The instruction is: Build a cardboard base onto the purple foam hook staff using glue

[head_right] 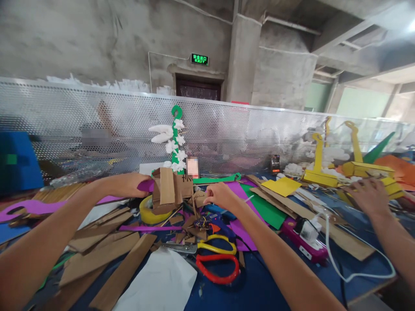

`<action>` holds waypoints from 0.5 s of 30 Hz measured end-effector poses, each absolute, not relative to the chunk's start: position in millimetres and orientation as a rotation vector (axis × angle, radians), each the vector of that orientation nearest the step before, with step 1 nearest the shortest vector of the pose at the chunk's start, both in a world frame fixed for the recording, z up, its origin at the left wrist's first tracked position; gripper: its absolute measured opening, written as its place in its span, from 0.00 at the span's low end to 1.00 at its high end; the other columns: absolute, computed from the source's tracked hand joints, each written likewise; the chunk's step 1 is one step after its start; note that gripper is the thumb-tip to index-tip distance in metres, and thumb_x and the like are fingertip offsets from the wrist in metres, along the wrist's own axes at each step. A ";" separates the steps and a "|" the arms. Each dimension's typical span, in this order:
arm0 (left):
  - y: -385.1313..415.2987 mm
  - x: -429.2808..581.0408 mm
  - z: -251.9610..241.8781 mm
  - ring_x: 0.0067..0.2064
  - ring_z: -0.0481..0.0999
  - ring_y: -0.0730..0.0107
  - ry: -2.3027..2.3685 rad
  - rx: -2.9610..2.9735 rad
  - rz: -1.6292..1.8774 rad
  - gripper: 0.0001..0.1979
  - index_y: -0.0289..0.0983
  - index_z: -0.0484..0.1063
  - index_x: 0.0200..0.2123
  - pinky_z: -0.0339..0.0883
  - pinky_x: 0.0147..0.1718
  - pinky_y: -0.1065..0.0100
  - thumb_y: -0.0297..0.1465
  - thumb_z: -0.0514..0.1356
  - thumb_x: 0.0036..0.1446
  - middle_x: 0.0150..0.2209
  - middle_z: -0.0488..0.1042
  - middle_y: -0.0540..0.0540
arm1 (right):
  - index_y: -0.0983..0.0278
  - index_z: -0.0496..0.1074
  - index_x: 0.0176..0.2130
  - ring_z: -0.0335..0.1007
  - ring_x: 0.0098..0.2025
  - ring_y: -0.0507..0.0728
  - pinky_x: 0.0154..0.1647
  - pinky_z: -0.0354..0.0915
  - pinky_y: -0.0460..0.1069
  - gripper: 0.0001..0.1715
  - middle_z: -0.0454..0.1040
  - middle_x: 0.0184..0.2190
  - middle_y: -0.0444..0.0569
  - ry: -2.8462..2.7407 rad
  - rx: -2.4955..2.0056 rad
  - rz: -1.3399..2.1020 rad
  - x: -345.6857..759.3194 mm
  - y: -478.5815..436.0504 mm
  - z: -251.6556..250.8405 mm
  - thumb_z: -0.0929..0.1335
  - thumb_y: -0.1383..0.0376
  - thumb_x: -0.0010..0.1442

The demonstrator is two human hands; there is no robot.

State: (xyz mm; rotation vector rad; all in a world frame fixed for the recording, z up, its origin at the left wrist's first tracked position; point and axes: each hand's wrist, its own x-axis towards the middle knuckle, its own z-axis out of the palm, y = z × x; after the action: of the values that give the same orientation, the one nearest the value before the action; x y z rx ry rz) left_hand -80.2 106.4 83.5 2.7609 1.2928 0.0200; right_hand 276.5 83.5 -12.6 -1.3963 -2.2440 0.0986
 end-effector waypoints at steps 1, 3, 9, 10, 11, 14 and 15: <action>107.5 -81.0 82.9 0.46 0.81 0.52 1.282 2.762 0.021 0.22 0.39 0.76 0.46 0.71 0.43 0.61 0.48 0.60 0.57 0.48 0.82 0.41 | 0.66 0.79 0.29 0.73 0.30 0.53 0.30 0.57 0.45 0.06 0.81 0.27 0.47 -2.271 -1.356 0.147 275.7 84.0 -14.6 0.76 0.67 0.56; 109.3 -82.0 82.0 0.46 0.81 0.52 1.269 2.766 0.012 0.20 0.39 0.76 0.45 0.71 0.43 0.61 0.47 0.60 0.57 0.47 0.82 0.41 | 0.65 0.80 0.32 0.76 0.33 0.54 0.34 0.62 0.45 0.05 0.82 0.30 0.47 -2.326 -1.268 0.214 274.8 85.1 -19.4 0.72 0.72 0.58; 108.4 -80.8 82.8 0.45 0.81 0.52 1.267 2.749 0.003 0.21 0.39 0.76 0.44 0.71 0.42 0.62 0.48 0.60 0.57 0.46 0.83 0.41 | 0.64 0.82 0.42 0.80 0.40 0.56 0.41 0.68 0.46 0.20 0.84 0.40 0.49 -2.399 -1.098 0.341 274.2 85.8 -27.4 0.65 0.76 0.59; 107.9 -80.6 83.1 0.46 0.81 0.52 1.258 2.748 0.009 0.22 0.39 0.76 0.44 0.71 0.42 0.62 0.49 0.59 0.57 0.47 0.83 0.41 | 0.63 0.83 0.40 0.79 0.37 0.56 0.38 0.67 0.46 0.16 0.84 0.37 0.49 -2.404 -1.113 0.314 273.9 85.3 -26.6 0.66 0.74 0.60; 107.6 -80.5 83.2 0.46 0.81 0.52 1.254 2.747 0.016 0.22 0.39 0.76 0.44 0.71 0.42 0.63 0.50 0.59 0.57 0.47 0.83 0.41 | 0.63 0.83 0.36 0.78 0.34 0.55 0.35 0.65 0.46 0.11 0.84 0.34 0.48 -2.407 -1.138 0.281 273.4 84.5 -25.4 0.68 0.71 0.60; 107.7 -81.1 82.8 0.45 0.81 0.52 1.276 2.755 0.025 0.23 0.40 0.77 0.44 0.71 0.42 0.63 0.51 0.59 0.56 0.46 0.83 0.42 | 0.64 0.81 0.29 0.72 0.27 0.53 0.27 0.57 0.46 0.13 0.80 0.25 0.46 -2.397 -1.248 0.172 271.7 81.1 -21.3 0.73 0.59 0.61; 108.0 -81.4 82.4 0.45 0.81 0.52 1.287 2.763 0.033 0.23 0.40 0.77 0.44 0.72 0.41 0.63 0.51 0.59 0.55 0.45 0.83 0.42 | 0.64 0.80 0.28 0.70 0.26 0.53 0.27 0.54 0.46 0.16 0.79 0.24 0.46 -2.397 -1.281 0.129 271.3 79.9 -20.5 0.73 0.56 0.61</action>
State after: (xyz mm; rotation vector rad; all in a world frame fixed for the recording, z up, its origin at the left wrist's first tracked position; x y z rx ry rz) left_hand -81.4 108.0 82.4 2.7633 1.2868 0.0328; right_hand 271.3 79.9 -20.5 -1.2809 -2.3970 0.1289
